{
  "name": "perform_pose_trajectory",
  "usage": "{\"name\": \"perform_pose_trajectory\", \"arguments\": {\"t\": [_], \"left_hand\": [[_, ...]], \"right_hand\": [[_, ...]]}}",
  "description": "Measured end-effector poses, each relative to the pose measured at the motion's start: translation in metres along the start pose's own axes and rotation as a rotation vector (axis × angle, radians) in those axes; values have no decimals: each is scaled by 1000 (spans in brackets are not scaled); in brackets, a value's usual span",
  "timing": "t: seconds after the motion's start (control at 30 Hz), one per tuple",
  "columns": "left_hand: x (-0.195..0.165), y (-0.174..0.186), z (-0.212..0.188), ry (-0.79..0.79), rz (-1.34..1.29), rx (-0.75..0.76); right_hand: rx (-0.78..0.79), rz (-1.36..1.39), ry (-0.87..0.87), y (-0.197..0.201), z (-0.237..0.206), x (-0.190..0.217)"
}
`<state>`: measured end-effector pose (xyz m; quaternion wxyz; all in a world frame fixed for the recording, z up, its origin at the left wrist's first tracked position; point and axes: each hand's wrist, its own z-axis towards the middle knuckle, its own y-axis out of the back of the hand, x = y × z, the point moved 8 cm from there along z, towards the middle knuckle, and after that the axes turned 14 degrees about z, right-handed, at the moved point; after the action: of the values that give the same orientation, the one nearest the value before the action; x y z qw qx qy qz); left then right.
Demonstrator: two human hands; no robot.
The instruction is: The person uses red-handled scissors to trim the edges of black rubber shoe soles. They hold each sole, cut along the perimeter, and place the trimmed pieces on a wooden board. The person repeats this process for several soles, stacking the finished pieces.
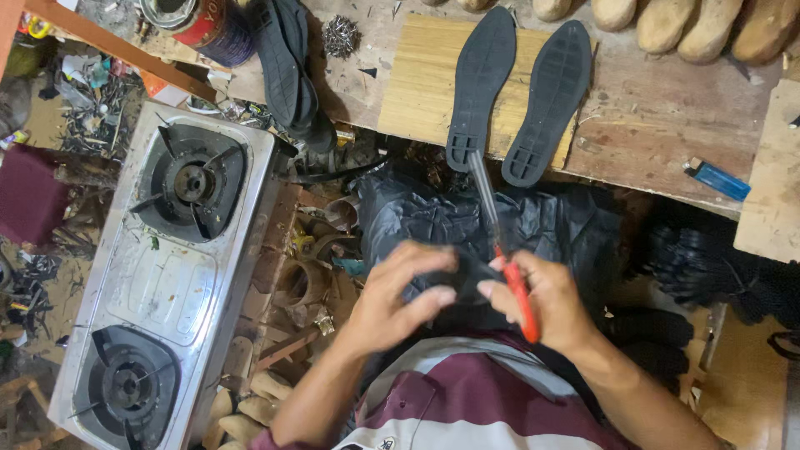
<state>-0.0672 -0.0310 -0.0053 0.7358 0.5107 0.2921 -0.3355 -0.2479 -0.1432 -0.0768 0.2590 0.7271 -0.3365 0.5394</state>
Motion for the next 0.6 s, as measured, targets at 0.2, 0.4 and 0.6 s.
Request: {"name": "perform_pose_trajectory", "arguments": {"t": [0.2, 0.4, 0.6], "left_hand": [[29, -94, -57, 401, -1129, 532], [95, -80, -51, 610, -1356, -256], [114, -32, -39, 564, -1129, -458]], "right_hand": [[-6, 231, -57, 8, -3, -12], [82, 163, 14, -19, -20, -13], [154, -260, 239, -9, -26, 23]]}}
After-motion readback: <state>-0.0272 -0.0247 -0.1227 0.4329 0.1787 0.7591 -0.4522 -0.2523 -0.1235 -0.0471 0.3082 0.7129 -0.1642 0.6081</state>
